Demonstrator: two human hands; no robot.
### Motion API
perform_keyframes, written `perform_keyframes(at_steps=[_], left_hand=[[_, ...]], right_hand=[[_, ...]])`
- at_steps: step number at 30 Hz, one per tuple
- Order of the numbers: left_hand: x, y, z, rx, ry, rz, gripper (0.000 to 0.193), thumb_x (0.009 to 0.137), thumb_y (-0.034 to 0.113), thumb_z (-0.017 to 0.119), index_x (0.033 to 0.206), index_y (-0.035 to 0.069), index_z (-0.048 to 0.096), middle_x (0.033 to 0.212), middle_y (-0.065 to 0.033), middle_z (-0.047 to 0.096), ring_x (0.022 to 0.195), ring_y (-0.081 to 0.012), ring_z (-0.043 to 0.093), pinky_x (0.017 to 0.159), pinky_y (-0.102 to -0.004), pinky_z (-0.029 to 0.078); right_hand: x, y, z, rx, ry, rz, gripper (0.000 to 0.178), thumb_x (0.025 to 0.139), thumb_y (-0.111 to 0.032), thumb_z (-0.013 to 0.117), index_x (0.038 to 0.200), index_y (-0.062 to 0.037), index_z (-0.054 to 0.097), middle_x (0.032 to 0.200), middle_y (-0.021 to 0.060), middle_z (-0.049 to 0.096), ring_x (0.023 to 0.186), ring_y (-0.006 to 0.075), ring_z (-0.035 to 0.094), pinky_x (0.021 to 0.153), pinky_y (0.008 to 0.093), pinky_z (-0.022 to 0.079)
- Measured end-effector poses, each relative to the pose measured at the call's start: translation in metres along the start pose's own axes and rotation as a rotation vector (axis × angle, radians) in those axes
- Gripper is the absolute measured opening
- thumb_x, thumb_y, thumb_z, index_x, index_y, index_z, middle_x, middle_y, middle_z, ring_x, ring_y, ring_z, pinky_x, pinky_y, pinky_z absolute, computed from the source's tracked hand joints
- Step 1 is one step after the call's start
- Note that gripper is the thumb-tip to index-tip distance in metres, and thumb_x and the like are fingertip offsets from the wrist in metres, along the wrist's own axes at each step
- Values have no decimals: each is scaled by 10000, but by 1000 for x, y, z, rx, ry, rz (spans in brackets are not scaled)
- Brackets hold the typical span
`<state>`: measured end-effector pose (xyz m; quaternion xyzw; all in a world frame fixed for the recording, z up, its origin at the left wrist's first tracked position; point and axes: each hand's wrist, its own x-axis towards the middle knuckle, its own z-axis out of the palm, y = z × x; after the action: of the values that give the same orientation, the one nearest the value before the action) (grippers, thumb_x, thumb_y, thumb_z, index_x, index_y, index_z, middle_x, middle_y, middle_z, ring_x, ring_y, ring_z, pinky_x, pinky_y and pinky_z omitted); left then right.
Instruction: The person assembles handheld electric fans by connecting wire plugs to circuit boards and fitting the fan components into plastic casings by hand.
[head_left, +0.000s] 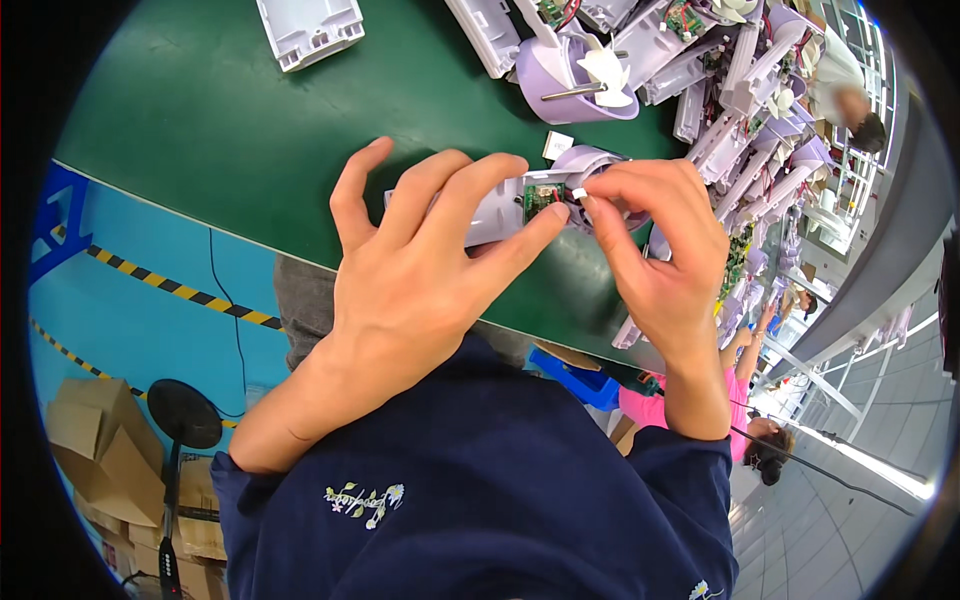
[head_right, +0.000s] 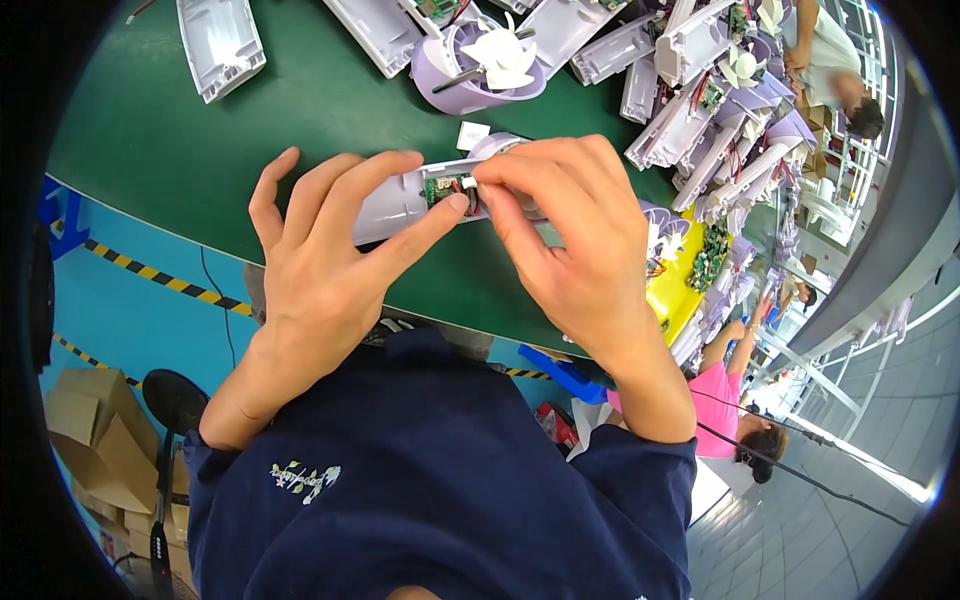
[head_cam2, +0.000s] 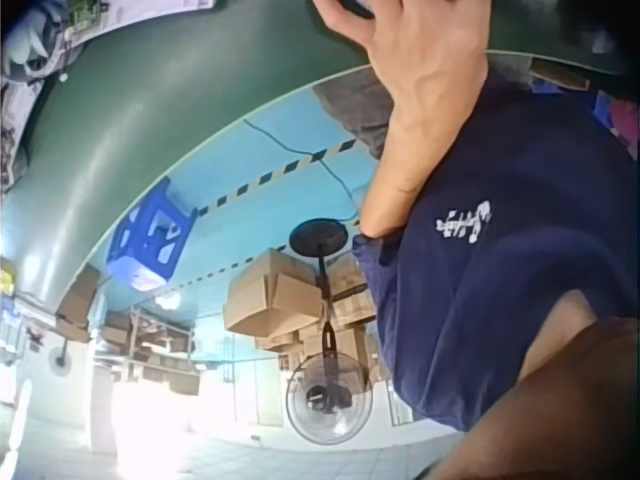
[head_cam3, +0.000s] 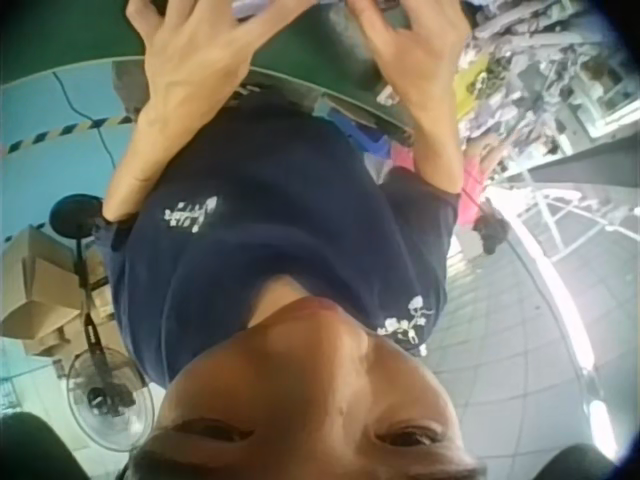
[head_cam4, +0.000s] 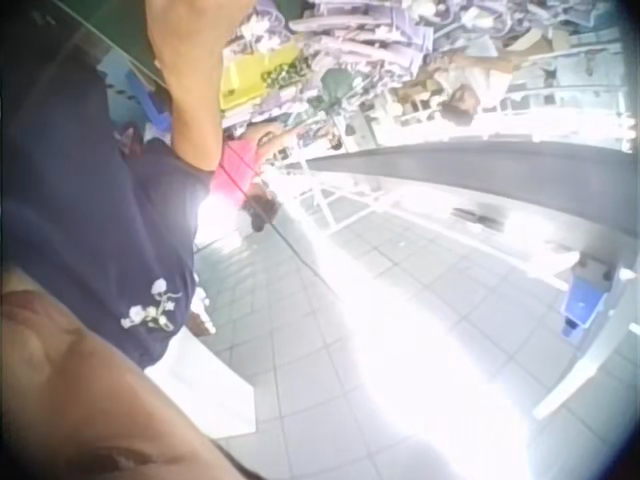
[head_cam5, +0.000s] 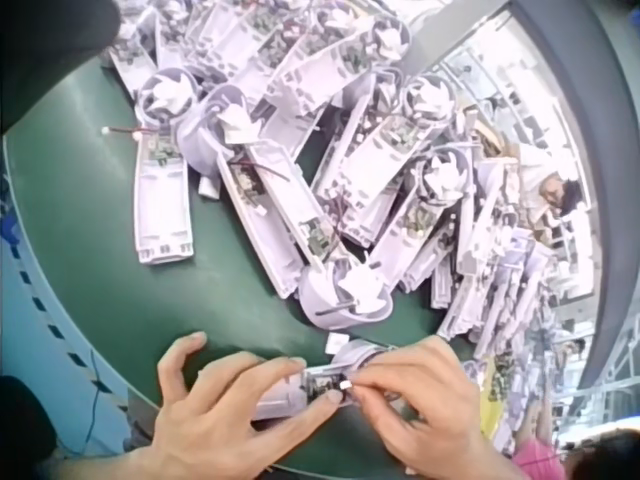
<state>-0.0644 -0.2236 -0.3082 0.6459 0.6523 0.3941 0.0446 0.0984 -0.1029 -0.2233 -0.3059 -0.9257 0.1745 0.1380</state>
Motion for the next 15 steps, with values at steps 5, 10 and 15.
perform_keyframes(at_steps=[5, 10, 15], left_hand=[[0, 3, 2, 34, -16, -2, 457, 762, 139, 707, 1176, 319, 782, 1249, 12, 650, 1097, -202, 612, 1136, -527, 308], [0, 3, 5, 34, -6, -4, 471, 759, 127, 703, 1179, 326, 780, 1251, 12, 647, 1096, -196, 612, 1141, -527, 304], [7, 3, -13, -240, -61, -85, 411, 748, 115, 800, 1147, 213, 779, 1258, -25, 661, 1116, -249, 624, 1138, -521, 320]], right_hand=[[1, -6, 0, 7, -21, 38, 234, 771, 60, 814, 963, -48, 734, 1030, 60, 682, 819, 233, 614, 676, 335, 499], [1, -1, 3, 52, -25, 61, 243, 761, 42, 823, 950, -65, 714, 1164, 78, 625, 817, 225, 587, 696, 339, 474], [1, -9, -1, -29, -50, 100, 237, 763, 10, 825, 951, -73, 706, 1196, 82, 617, 823, 230, 553, 759, 361, 457]])
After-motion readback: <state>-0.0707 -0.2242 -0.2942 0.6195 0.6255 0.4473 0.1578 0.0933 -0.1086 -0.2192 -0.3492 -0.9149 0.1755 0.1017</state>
